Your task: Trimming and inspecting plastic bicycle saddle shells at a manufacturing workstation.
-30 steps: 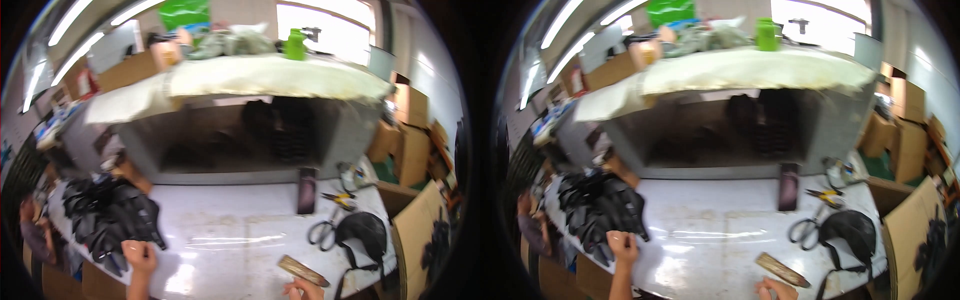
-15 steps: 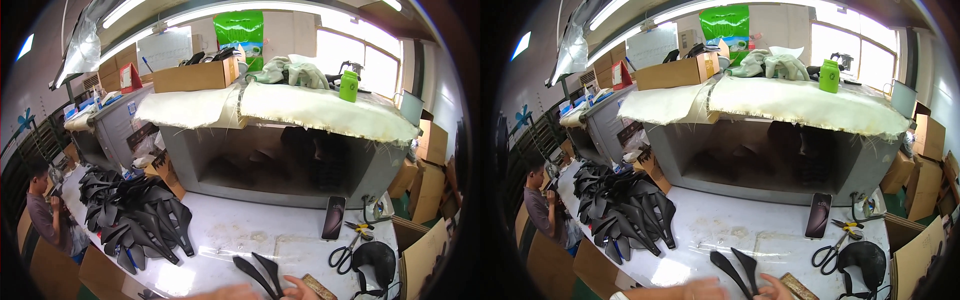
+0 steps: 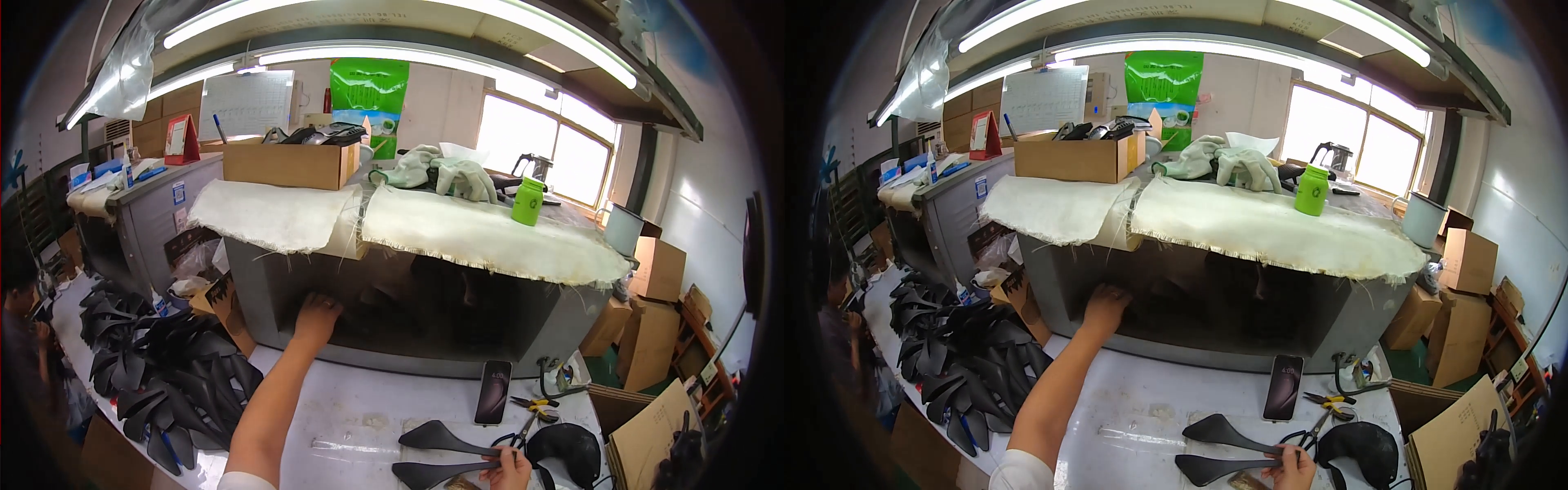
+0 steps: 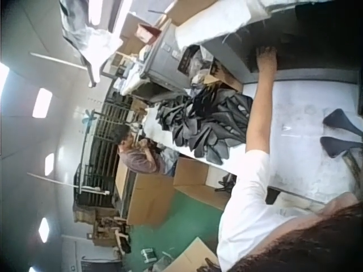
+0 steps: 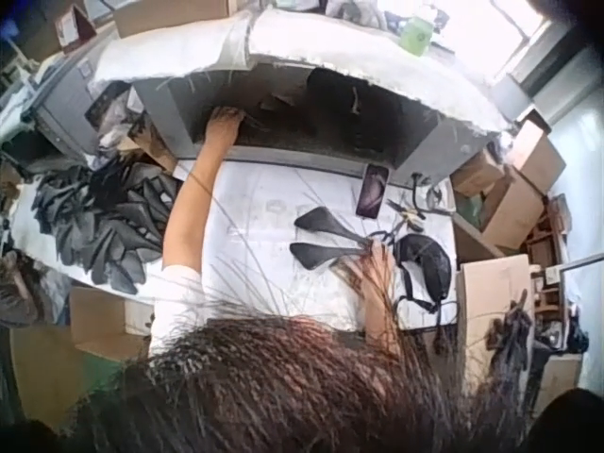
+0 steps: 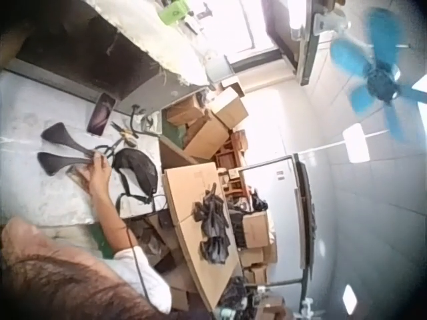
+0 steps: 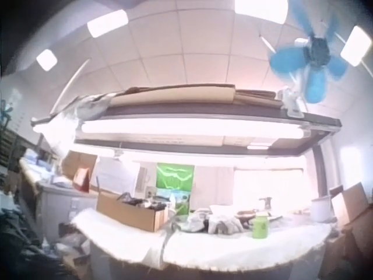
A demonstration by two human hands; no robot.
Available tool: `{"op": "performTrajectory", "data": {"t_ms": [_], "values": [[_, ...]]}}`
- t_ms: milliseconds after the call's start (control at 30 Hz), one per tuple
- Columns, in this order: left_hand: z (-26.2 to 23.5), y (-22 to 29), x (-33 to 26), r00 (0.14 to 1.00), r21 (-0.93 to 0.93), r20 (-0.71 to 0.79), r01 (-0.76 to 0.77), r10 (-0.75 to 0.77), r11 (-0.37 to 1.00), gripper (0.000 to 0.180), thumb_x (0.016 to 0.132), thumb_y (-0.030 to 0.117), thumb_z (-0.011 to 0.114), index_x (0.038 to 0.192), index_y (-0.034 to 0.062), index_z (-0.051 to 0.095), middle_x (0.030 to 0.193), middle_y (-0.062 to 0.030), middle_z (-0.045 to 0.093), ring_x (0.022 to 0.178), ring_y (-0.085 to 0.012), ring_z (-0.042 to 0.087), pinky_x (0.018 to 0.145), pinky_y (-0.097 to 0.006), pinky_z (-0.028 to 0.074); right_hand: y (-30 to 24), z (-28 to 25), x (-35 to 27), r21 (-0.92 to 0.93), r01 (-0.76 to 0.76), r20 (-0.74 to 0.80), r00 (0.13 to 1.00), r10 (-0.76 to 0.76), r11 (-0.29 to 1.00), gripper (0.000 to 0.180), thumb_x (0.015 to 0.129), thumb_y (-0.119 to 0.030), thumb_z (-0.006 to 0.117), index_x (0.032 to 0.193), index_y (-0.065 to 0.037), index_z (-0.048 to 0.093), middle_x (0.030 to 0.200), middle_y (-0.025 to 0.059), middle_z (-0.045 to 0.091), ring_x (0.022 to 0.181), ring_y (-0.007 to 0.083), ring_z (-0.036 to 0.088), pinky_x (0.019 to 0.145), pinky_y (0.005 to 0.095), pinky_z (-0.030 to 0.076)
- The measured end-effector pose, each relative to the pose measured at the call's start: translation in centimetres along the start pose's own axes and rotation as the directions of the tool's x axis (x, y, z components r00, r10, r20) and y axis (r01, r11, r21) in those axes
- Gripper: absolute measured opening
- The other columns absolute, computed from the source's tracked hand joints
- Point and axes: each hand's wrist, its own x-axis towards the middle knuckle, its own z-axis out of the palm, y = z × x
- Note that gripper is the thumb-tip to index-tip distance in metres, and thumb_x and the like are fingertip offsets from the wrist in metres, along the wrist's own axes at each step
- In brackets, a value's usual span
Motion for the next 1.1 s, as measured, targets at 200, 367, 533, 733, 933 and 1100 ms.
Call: {"op": "performTrajectory", "data": {"t_ms": [200, 367, 533, 733, 933, 1100], "values": [[-7.0, 3.2, -6.7, 0.667, -0.778, -0.454, 0.026, -0.591, 0.628, 0.028, 0.088, 0.000, 0.059, 0.115, 0.0029, 0.065, 0.114, -0.0133, 0.064, 0.109, -0.0284, 0.060, 0.102, -0.037, 0.044, -4.3, 6.5, 10.3, 0.917, -0.352, 0.127, 0.701, 0.701, 0.187, 0.038, 0.107, -0.043, 0.053, 0.111, -0.005, 0.058, 0.084, 0.0103, 0.066, 0.071, 0.0232, 0.067, 0.054, 0.0352, 0.053], [-5.9, 9.0, -17.4, 0.575, -0.809, 0.537, 0.141, -0.618, -0.571, 0.038, 0.105, 0.040, 0.048, 0.115, 0.0043, 0.056, 0.072, -0.0036, 0.054, 0.060, -0.0171, 0.054, 0.062, -0.035, 0.049, -10.8, 17.3, 18.9, 0.843, -0.529, 0.503, 0.705, 0.500, -0.101, 0.020, 0.105, -0.019, 0.058, 0.114, -0.001, 0.056, 0.110, 0.0183, 0.067, 0.092, 0.0314, 0.071, 0.084, 0.0419, 0.061], [-6.0, 10.6, -19.8, 0.747, -0.547, 0.604, 0.134, -0.278, -0.827, 0.054, 0.111, 0.049, 0.033, 0.114, -0.0008, 0.053, 0.064, -0.0039, 0.044, 0.052, -0.0161, 0.043, 0.059, -0.035, 0.045, -11.0, 23.8, 19.7, 0.820, -0.572, 0.527, 0.727, 0.440, -0.037, 0.032, 0.100, -0.001, 0.058, 0.129, 0.002, 0.046, 0.116, 0.0209, 0.063, 0.112, 0.0371, 0.067, 0.096, 0.0472, 0.058], [-5.2, 10.4, -20.2, 0.777, -0.503, 0.612, 0.240, -0.147, -0.830, 0.057, 0.110, 0.050, 0.036, 0.116, -0.0033, 0.054, 0.067, -0.0043, 0.047, 0.052, -0.0156, 0.045, 0.059, -0.035, 0.045, -6.3, 21.7, 25.7, 0.945, -0.325, 0.229, 0.701, 0.675, 0.017, 0.032, 0.097, -0.007, 0.061, 0.128, -0.005, 0.052, 0.117, 0.0142, 0.064, 0.109, 0.0316, 0.068, 0.088, 0.0413, 0.059], [-4.5, 10.5, -20.3, 0.793, -0.505, 0.594, 0.236, -0.136, -0.830, 0.058, 0.109, 0.052, 0.038, 0.117, -0.0035, 0.055, 0.069, -0.0046, 0.051, 0.054, -0.0157, 0.046, 0.060, -0.035, 0.045, -4.1, 22.1, 28.9, 0.972, -0.236, 0.181, 0.733, 0.656, -0.005, 0.026, 0.101, -0.014, 0.057, 0.124, -0.004, 0.054, 0.115, 0.0111, 0.065, 0.107, 0.0288, 0.069, 0.090, 0.0405, 0.056], [-4.5, 10.8, -19.9, 0.806, -0.499, 0.584, 0.261, -0.097, -0.827, 0.058, 0.108, 0.052, 0.039, 0.117, -0.0028, 0.055, 0.069, -0.0047, 0.051, 0.055, -0.0166, 0.047, 0.061, -0.035, 0.045, -1.3, 21.2, 31.0, 0.923, -0.346, 0.378, 0.724, 0.576, -0.171, 0.035, 0.105, -0.028, 0.057, 0.128, -0.002, 0.057, 0.120, 0.0154, 0.067, 0.106, 0.0290, 0.069, 0.085, 0.0370, 0.057]]}}
